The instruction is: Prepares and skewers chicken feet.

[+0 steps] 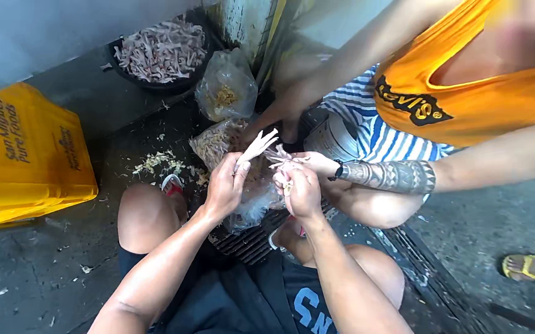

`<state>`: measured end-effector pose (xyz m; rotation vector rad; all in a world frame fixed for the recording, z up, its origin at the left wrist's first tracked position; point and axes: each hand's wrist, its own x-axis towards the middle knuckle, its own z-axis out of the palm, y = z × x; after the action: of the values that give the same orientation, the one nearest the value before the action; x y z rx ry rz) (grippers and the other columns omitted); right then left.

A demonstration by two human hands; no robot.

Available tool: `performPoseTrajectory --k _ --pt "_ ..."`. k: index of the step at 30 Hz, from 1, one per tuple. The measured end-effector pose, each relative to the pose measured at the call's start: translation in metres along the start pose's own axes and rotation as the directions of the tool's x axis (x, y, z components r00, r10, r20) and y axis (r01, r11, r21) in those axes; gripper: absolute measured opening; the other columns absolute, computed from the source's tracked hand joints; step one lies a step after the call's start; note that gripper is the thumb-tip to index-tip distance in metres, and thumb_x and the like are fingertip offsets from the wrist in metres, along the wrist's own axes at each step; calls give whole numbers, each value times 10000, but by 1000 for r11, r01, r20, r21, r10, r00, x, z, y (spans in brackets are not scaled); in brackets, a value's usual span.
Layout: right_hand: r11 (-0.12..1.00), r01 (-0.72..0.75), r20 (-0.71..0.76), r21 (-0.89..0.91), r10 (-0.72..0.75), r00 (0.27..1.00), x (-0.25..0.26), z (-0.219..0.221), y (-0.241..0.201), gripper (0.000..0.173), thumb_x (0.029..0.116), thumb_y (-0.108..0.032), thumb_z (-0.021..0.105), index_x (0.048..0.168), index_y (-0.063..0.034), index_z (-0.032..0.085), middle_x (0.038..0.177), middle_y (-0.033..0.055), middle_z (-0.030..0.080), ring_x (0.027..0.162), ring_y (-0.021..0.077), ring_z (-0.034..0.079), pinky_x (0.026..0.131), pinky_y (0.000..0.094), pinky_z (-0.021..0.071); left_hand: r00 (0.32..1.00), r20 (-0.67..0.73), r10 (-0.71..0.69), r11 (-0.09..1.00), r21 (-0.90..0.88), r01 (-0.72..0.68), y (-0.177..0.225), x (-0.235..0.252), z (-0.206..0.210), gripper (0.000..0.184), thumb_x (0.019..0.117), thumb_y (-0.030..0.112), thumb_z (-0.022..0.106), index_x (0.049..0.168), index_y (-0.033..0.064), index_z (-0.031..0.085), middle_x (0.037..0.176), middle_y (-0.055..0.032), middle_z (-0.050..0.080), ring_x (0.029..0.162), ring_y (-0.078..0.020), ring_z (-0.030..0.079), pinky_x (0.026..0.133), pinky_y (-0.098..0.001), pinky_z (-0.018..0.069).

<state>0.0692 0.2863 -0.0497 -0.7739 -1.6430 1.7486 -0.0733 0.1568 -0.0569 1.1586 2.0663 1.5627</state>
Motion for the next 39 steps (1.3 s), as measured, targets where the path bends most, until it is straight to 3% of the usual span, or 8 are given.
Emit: performPoseTrajectory --k 6,10,14,19,23,27,33,39 --pt "978 -24 38 209 17 999 11 -9 -13 355 958 -121 298 872 -82 640 889 53 700 569 89 573 463 227 460 935 -176 309 947 153 -284 9 24 -30 255 1054 240 534 1061 24 668 895 -57 625 747 -102 603 669 -274 558" --pt "1000 -18 131 5 17 991 11 -18 -21 361 981 -115 341 860 -61 677 790 29 690 552 88 572 469 232 465 985 -170 -18 871 481 99 0 121 -72 394 1061 306 528 1267 -14 632 1148 -215 684 1009 -336 690 906 -539 563" --pt "988 -15 170 -153 42 985 4 -16 -24 337 984 -129 378 872 -76 692 734 -1 662 542 80 565 475 237 468 761 -554 -337 605 492 626 -56 209 -117 747 1046 522 448 1622 95 240 1483 -261 488 1165 -419 647 936 -592 552" --pt "985 28 210 -171 8 978 -1 -19 -34 304 974 -130 405 839 -103 676 793 -20 694 582 57 586 504 225 483 793 -178 -583 547 636 544 -101 122 -54 625 1069 523 395 1308 -9 619 1227 -282 663 1128 -445 662 918 -675 525" --pt "998 59 273 28 -65 960 2 -23 -28 261 937 -110 419 807 -106 646 847 24 681 765 144 657 686 337 575 559 52 -828 508 492 707 -169 -23 47 486 1020 419 562 1240 -3 663 1206 -234 681 1144 -376 655 992 -596 518" --pt "954 50 258 295 -130 957 -1 -36 -35 250 944 -110 380 847 -161 605 851 -11 634 790 145 655 741 353 597 446 167 -879 473 429 770 -166 -141 114 425 1021 285 580 1322 -13 622 1297 -256 643 1217 -389 622 1038 -585 495" --pt "851 -3 202 524 -121 972 -15 -70 -62 372 1021 -345 324 796 -172 564 751 1 578 560 107 548 490 227 476 521 380 -764 644 398 654 -169 -88 115 408 1055 245 556 1367 -16 593 1333 -249 629 1252 -361 611 1087 -528 480" --pt "832 -59 133 551 -18 991 -15 -75 -66 450 1096 -332 277 794 -146 555 643 10 538 477 120 519 430 234 462 588 50 -808 538 469 700 -205 -29 112 353 1020 308 569 1266 77 674 1184 -198 704 1124 -380 671 954 -623 529"
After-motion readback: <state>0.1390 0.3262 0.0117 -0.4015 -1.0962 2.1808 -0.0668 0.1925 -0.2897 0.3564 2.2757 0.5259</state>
